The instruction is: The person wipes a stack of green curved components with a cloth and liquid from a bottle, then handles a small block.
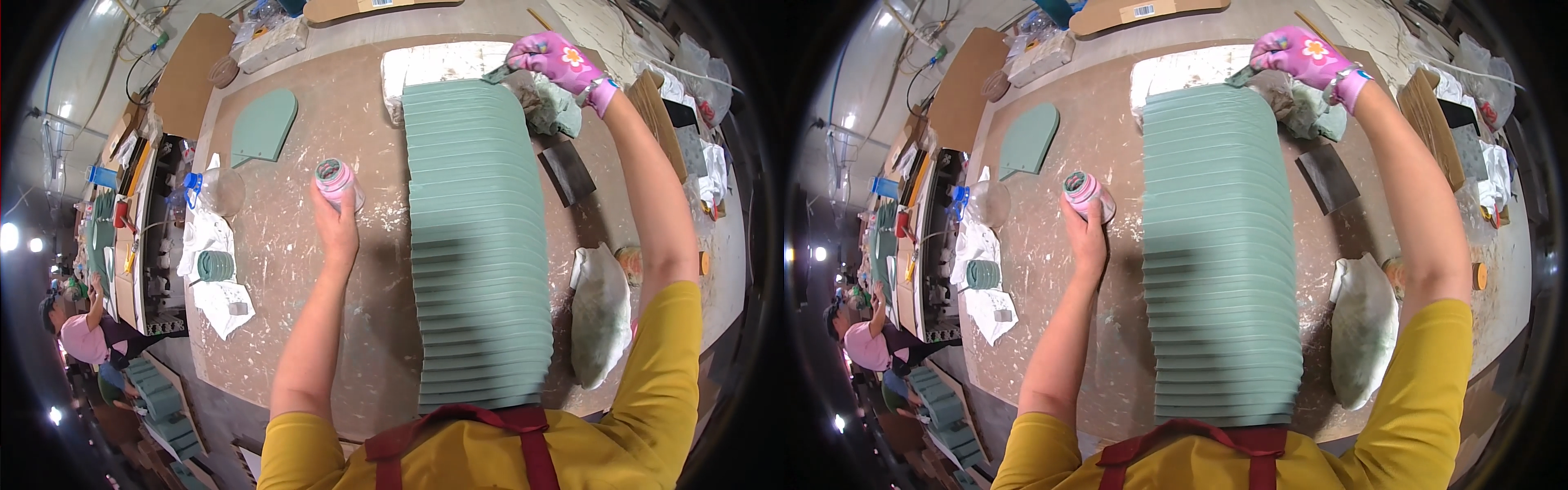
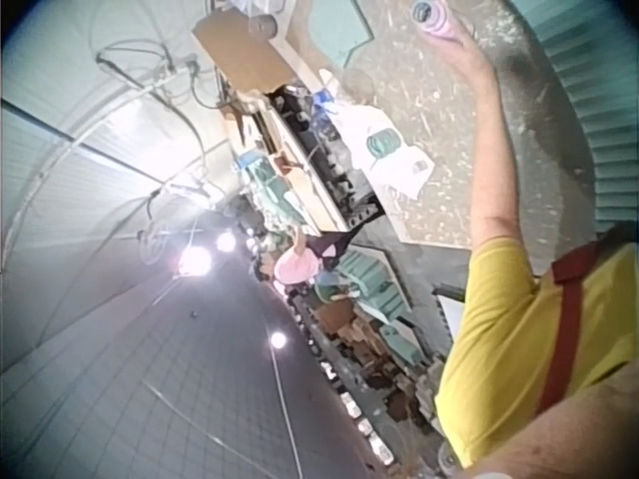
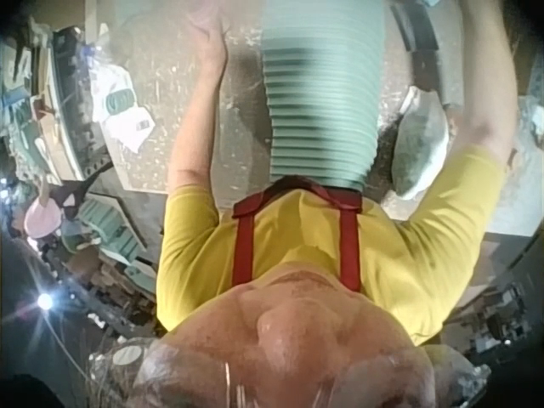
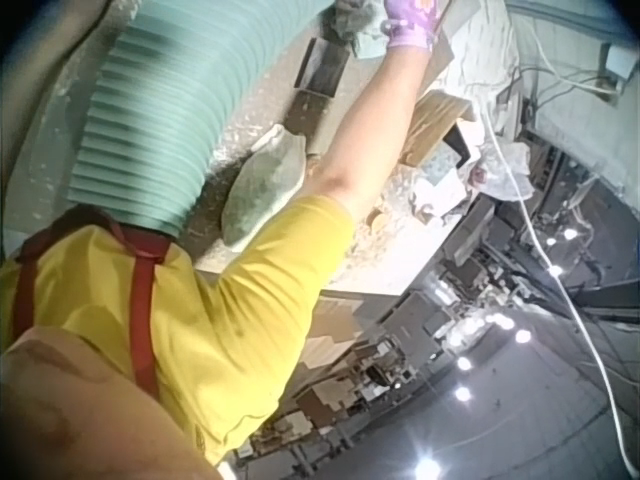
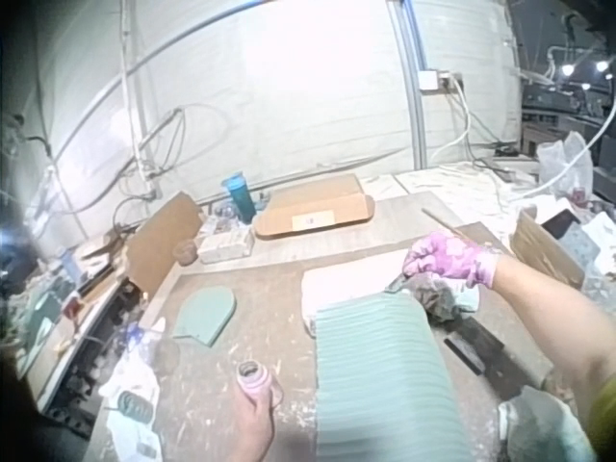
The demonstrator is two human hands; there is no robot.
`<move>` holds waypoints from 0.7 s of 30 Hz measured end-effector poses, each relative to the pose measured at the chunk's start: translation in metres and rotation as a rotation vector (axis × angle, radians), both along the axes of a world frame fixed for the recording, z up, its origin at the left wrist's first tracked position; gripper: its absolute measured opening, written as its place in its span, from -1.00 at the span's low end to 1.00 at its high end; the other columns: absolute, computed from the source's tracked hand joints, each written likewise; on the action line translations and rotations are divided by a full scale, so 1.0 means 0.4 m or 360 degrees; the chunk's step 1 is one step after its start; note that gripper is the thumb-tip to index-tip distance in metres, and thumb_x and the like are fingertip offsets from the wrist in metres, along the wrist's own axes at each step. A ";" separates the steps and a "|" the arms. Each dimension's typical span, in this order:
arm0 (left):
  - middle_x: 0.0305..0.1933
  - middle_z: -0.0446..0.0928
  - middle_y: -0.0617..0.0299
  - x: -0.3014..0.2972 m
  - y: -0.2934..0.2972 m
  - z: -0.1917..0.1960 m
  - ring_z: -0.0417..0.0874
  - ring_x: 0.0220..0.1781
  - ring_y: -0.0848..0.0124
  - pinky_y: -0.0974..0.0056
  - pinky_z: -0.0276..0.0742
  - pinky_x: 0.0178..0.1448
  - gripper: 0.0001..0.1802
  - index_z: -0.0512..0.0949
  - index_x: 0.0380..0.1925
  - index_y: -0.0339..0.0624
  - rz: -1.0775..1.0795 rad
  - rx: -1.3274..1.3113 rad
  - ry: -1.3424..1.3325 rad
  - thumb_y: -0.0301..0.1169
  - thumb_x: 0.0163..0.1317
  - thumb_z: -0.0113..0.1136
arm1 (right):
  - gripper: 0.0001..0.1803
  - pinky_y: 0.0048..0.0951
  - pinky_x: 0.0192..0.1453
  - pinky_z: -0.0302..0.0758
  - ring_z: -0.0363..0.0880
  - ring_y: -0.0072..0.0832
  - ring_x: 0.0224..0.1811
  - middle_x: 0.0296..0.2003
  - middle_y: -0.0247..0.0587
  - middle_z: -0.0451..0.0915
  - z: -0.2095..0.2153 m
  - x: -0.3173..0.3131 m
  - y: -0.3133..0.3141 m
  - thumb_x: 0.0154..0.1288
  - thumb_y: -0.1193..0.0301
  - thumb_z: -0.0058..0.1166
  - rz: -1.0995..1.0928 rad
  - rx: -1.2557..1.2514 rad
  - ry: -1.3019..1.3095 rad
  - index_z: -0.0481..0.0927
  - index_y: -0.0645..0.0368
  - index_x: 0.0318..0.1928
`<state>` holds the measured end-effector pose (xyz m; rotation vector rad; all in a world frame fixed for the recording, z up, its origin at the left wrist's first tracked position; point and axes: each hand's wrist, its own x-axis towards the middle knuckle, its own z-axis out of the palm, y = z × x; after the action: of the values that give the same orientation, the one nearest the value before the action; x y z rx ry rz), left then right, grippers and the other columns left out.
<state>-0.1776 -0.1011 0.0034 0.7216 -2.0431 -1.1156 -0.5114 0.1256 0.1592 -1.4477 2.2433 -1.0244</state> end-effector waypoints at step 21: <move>0.14 0.42 -0.09 -0.003 0.020 0.031 0.46 0.18 0.13 0.16 0.28 0.28 -0.40 0.19 0.25 -0.30 0.0079 -0.0010 -0.0076 -0.28 0.29 0.10 | -0.83 -0.57 -0.15 0.45 0.50 -0.63 -0.34 -0.43 -0.38 0.62 0.004 0.005 0.039 0.09 0.45 0.09 0.0260 0.0137 -0.0273 0.66 0.25 -0.32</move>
<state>-0.1786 -0.0931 0.0157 0.7984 -2.0564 -1.0729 -0.5094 0.1412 0.1610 -1.4230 1.9890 -0.9492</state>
